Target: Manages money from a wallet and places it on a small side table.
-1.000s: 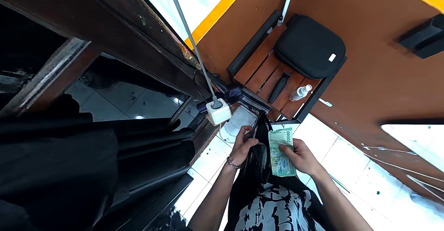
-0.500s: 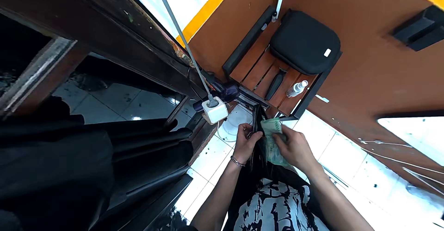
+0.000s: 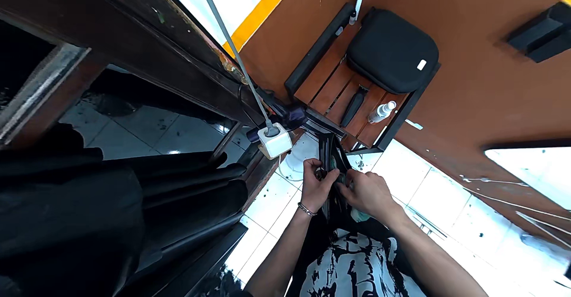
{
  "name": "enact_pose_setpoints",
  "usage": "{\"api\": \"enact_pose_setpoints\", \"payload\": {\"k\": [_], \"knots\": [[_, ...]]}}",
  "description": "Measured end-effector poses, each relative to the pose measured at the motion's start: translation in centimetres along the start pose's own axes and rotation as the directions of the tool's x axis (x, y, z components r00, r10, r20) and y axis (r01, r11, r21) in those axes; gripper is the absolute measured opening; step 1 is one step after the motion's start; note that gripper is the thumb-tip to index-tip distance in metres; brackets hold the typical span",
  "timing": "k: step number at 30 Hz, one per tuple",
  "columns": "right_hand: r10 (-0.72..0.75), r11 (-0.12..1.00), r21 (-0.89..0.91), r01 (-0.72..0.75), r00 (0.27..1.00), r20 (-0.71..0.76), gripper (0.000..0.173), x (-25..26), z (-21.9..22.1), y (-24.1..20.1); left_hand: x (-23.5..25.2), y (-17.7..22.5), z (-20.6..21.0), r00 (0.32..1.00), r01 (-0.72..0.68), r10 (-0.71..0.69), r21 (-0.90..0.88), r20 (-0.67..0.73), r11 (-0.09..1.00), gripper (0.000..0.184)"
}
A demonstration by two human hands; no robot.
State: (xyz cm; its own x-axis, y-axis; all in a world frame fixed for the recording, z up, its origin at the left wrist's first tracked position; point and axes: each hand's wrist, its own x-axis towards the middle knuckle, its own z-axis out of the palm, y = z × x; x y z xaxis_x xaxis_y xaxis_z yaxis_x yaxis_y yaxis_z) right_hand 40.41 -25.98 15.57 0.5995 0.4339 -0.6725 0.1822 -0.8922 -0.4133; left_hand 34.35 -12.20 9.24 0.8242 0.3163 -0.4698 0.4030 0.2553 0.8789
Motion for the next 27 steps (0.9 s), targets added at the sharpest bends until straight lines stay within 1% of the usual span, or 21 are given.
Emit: {"api": "enact_pose_setpoints", "payload": {"k": [1,3,6,8,10,12,14,16,17,18,20,22,24,25,26,27], "knots": [[0.008,0.999,-0.035,-0.007,1.0,0.011,0.04,0.3,0.1,-0.3,-0.1,-0.1,0.0,1.0,-0.004,0.004,0.012,0.001,1.0,0.049],[-0.029,0.998,-0.053,0.031,0.999,0.03,0.036,0.7,0.1,-0.6,0.0,-0.5,-0.2,1.0,0.012,-0.012,-0.005,-0.005,1.0,0.048],[-0.107,0.994,-0.012,0.109,0.989,0.106,0.036,0.9,-0.2,-0.5,0.4,-1.0,-0.6,0.998,0.048,-0.05,-0.046,-0.027,0.998,0.047],[-0.124,0.992,0.006,0.124,0.981,0.151,0.038,1.0,-0.9,-0.2,0.6,-1.3,-0.9,0.996,0.071,-0.075,-0.084,-0.041,0.994,0.048],[-0.133,0.991,0.037,0.129,0.978,0.158,0.041,0.9,-1.9,0.1,1.1,-1.9,-1.3,0.994,0.072,-0.082,-0.125,-0.077,0.99,0.048],[-0.194,0.973,0.149,0.178,0.975,0.108,0.039,0.8,-3.0,1.0,1.6,-2.4,-1.9,0.991,0.063,-0.081,-0.164,-0.105,0.984,0.045],[-0.247,0.909,0.333,0.251,0.967,-0.055,0.034,1.3,-3.9,1.9,1.9,-2.9,-2.4,0.988,0.061,-0.087,-0.199,-0.126,0.978,0.041],[-0.175,0.83,0.488,0.271,0.956,-0.234,0.032,3.2,-5.2,1.7,1.8,-3.3,-2.8,0.983,0.07,-0.104,-0.212,-0.15,0.975,0.036],[-0.12,0.806,0.526,0.27,0.946,-0.301,0.033,5.1,-6.0,1.3,1.6,-3.5,-2.9,0.982,0.079,-0.112,-0.207,-0.153,0.975,0.035],[-0.071,0.796,0.545,0.265,0.934,-0.351,0.034,7.5,-6.8,1.0,1.4,-3.7,-3.0,0.98,0.09,-0.121,-0.196,-0.157,0.977,0.035],[0.031,0.796,0.565,0.217,0.918,-0.396,0.037,13.2,-8.1,0.3,0.5,-4.2,-3.3,0.978,0.116,-0.138,-0.145,-0.156,0.983,0.038],[0.137,0.796,0.595,0.115,0.922,-0.362,0.037,19.1,-9.5,0.1,-0.4,-4.6,-3.5,0.975,0.145,-0.158,-0.095,-0.155,0.985,0.044],[0.236,0.809,0.586,-0.029,0.931,-0.28,0.033,23.9,-10.8,0.3,-1.2,-5.0,-3.8,0.971,0.179,-0.189,-0.08,-0.146,0.981,0.049],[0.279,0.824,0.558,-0.097,0.927,-0.251,0.033,25.3,-11.5,0.4,-1.6,-5.4,-4.0,0.969,0.186,-0.196,-0.08,-0.15,0.979,0.049],[0.312,0.832,0.535,-0.148,0.922,-0.23,0.036,26.2,-12.1,0.5,-2.0,-5.8,-4.2,0.966,0.194,-0.206,-0.092,-0.155,0.977,0.047],[0.33,0.839,0.516,-0.175,0.916,-0.226,0.04,26.9,-12.3,0.7,-2.4,-6.3,-4.4,0.962,0.204,-0.22,-0.109,-0.16,0.973,0.046]]}}
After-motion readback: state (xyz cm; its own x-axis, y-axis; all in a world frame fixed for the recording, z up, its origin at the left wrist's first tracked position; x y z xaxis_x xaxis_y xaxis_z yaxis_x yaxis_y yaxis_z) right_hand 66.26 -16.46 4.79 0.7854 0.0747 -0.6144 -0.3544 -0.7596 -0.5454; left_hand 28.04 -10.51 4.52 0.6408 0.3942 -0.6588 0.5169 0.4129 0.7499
